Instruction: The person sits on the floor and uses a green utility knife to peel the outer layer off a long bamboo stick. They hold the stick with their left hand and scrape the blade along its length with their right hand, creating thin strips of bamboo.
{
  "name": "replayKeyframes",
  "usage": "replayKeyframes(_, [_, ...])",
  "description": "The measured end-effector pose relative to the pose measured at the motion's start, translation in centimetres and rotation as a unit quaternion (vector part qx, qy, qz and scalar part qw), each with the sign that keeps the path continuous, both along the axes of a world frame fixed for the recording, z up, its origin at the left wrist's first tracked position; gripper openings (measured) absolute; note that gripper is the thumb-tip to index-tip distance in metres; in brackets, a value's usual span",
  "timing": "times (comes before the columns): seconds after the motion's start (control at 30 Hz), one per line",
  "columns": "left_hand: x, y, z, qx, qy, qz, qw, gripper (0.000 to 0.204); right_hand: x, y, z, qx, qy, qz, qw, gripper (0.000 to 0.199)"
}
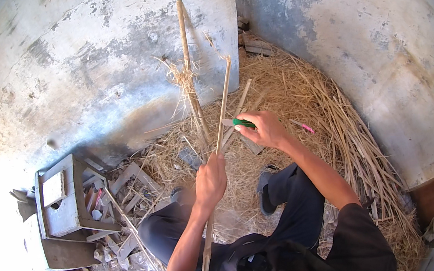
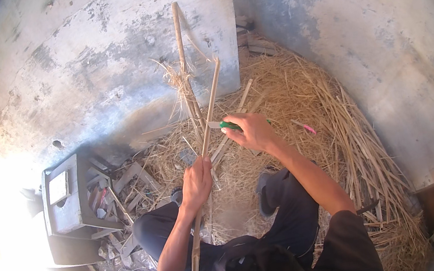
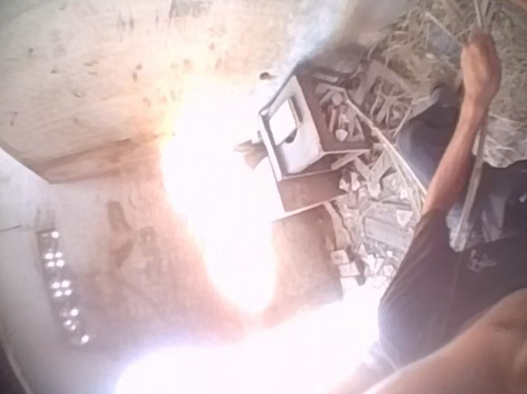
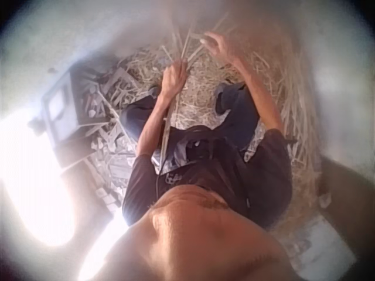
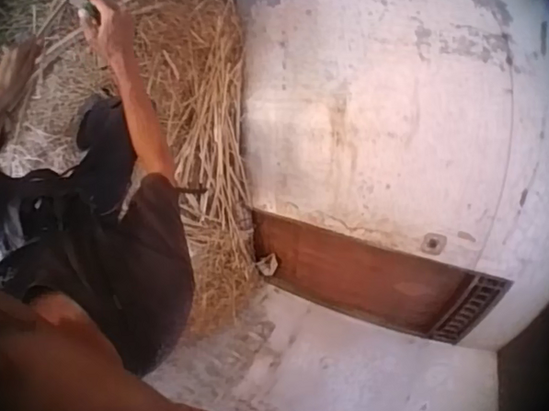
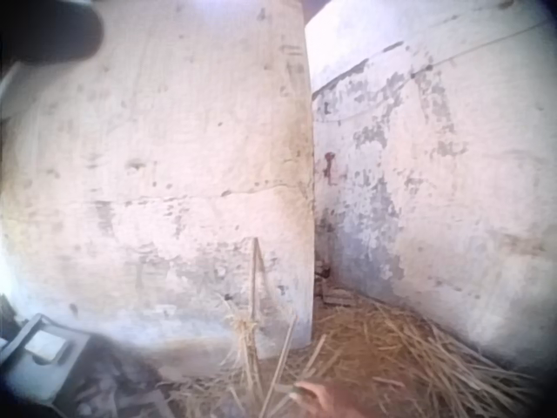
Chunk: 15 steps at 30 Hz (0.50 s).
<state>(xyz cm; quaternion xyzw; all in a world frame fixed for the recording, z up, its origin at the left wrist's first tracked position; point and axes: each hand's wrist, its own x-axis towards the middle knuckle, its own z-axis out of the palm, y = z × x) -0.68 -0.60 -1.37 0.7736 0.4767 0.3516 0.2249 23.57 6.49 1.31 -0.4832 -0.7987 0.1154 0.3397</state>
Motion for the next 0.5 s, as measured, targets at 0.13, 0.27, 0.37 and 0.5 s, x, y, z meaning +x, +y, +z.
replayKeyframes(0.13, [0.3, -0.2, 0.5, 0.026, 0.027, 0.006, 0.999, 0.02, 0.3, 0.1, -0.2, 0.011, 0.014, 0.004, 1.0, 0.038])
replayKeyframes(0.27, [0.3, -0.1, 0.0, -0.031, 0.018, 0.03, 0.999, 0.025, 0.5, 0.0, 0.2, 0.005, -0.007, 0.01, 1.0, 0.038])
replayKeyframes(0.37, [0.4, -0.1, 0.3, -0.063, -0.032, 0.026, 0.997, 0.034, 0.5, -0.2, -0.3, 0.04, 0.016, 0.016, 0.999, 0.038])
replayKeyframes(0.5, [0.4, -0.3, 2.4, -0.204, -0.141, 0.004, 0.969, 0.049, 0.4, -0.2, 0.2, 0.01, 0.015, 0.008, 1.0, 0.037])
